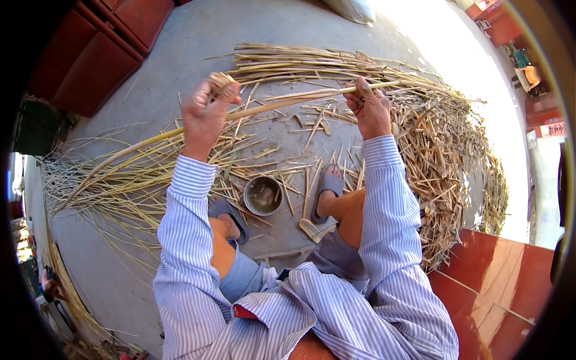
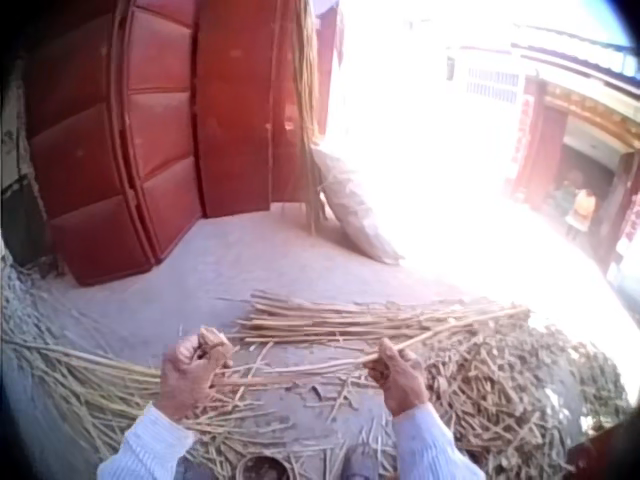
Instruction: The person sits on the floor and repeatedly strips dried plant stalks by hand, separating thin fibers from the main stem. The fibers are placed in a pile to the left, while the remaining stalks and debris are discarded to the right.
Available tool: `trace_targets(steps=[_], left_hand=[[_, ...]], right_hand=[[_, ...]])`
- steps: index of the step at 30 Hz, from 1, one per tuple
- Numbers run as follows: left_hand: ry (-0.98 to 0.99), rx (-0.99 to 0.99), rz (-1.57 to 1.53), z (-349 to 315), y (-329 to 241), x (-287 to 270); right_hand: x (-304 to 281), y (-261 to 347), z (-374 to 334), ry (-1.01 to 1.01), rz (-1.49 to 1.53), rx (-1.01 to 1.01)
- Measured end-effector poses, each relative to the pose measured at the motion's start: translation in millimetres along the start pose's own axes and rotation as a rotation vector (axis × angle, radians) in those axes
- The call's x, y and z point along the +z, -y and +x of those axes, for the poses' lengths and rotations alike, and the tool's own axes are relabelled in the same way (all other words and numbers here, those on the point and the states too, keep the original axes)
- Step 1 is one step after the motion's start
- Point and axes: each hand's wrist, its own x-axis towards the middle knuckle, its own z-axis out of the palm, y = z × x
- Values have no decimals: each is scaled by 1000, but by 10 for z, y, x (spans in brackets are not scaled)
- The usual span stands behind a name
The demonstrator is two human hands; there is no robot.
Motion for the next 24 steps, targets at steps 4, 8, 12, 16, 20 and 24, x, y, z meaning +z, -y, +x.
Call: trace_targets(steps=[4, 8, 12, 16, 20, 24], left_hand=[[-43, 185, 306, 153, -26, -99], [222, 416, 762, 52, -49, 192], [202, 393, 665, 12, -18, 282], [-46, -32, -158, 113, -30, 160], [-163, -24, -38, 259, 99, -169], [-303, 84, 296, 292, 82, -368]], right_hand=[[-36, 48, -68, -35, -35, 8], [34, -4, -82, -33, -30, 13], [173, 31, -166, -42, -29, 24], [11, 18, -70, -36, -73, 6], [-133, 96, -49, -28, -51, -51], [-222, 130, -36, -49, -109, 3]])
